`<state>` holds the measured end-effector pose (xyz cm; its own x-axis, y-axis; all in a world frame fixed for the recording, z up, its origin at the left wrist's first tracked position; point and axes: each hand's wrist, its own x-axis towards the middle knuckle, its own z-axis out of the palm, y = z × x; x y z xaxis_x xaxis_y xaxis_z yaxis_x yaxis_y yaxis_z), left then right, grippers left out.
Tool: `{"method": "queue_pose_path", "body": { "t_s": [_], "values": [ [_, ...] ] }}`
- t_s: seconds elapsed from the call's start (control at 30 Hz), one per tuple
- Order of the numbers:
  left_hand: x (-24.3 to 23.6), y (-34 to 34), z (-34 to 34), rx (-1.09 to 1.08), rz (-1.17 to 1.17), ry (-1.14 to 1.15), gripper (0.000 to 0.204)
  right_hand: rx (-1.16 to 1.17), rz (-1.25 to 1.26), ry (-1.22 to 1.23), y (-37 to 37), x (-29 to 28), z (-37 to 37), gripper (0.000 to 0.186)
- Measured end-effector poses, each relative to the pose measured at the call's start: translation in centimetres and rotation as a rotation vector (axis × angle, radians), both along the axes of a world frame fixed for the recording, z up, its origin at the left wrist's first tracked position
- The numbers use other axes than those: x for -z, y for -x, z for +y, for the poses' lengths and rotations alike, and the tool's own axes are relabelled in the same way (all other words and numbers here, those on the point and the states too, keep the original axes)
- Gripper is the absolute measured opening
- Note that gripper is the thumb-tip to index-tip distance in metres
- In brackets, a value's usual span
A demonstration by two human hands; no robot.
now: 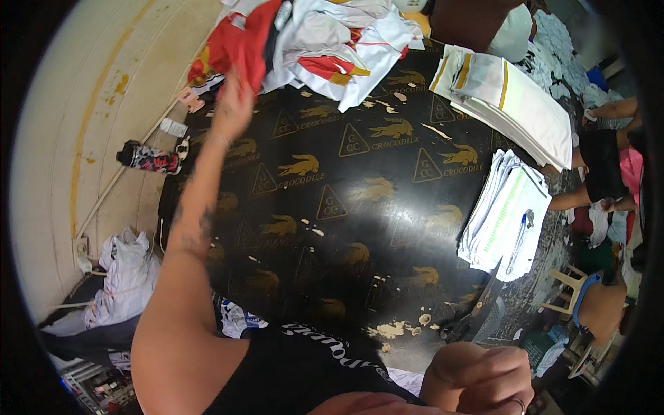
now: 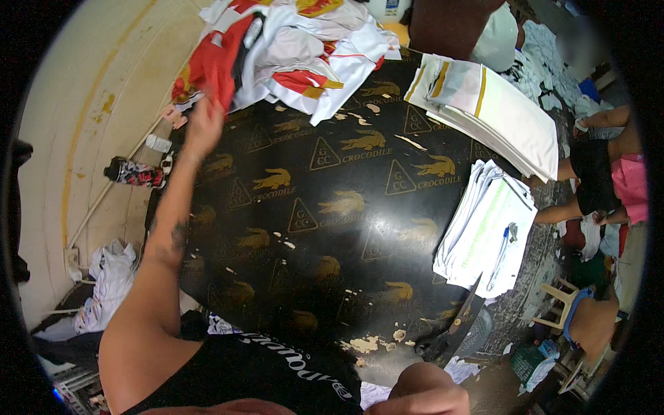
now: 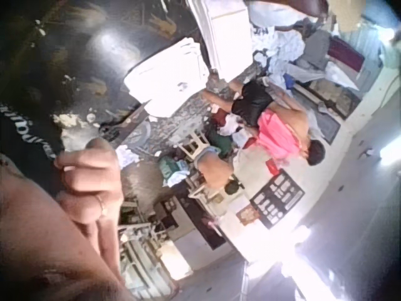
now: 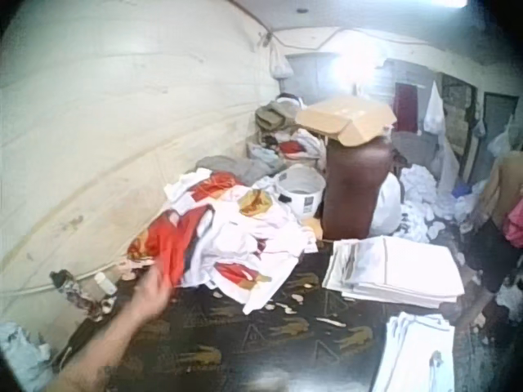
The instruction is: The person repeatedly unfolds red and white jerseys on a table, aligns them, and uses shears to cut along the edges. The person flips the jerseys over and continues cutting, then folds the cut pieces and sets them aside.
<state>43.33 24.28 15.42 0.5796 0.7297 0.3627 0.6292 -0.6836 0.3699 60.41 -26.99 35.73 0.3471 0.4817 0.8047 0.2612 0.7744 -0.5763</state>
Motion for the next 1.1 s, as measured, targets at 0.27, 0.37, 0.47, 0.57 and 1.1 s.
{"method": "queue_pose_path", "body": {
  "t_s": [0.27, 0.37, 0.47, 0.57, 1.1],
  "values": [
    [3.6, 14.8, -23.7, 0.533, 0.028, 0.431, 0.059, -0.408, -0.133, -0.406, 6.4, -4.2, -5.3, 0.037],
    [5.1, 21.4, -25.6, 0.46, 0.392, 0.061, 0.054, 0.11, 0.061, 0.345, 10.0, -0.8, -8.0, 0.023],
    [4.6, 30.3, -31.2, 0.269, 0.83, 0.329, 0.035, 0.114, -0.198, 0.957, 10.3, 7.1, -9.4, 0.06],
    [0.2, 33.3, -36.5, 0.564, 1.621, 0.577, 0.035, -0.155, -0.456, 1.064, 13.4, 15.4, -10.5, 0.071],
    [-17.7, 23.0, -42.5, 0.934, 0.428, 1.08, 0.039, -0.325, -0.38, 0.685, 12.2, -1.4, -9.1, 0.038]
  ]
}}
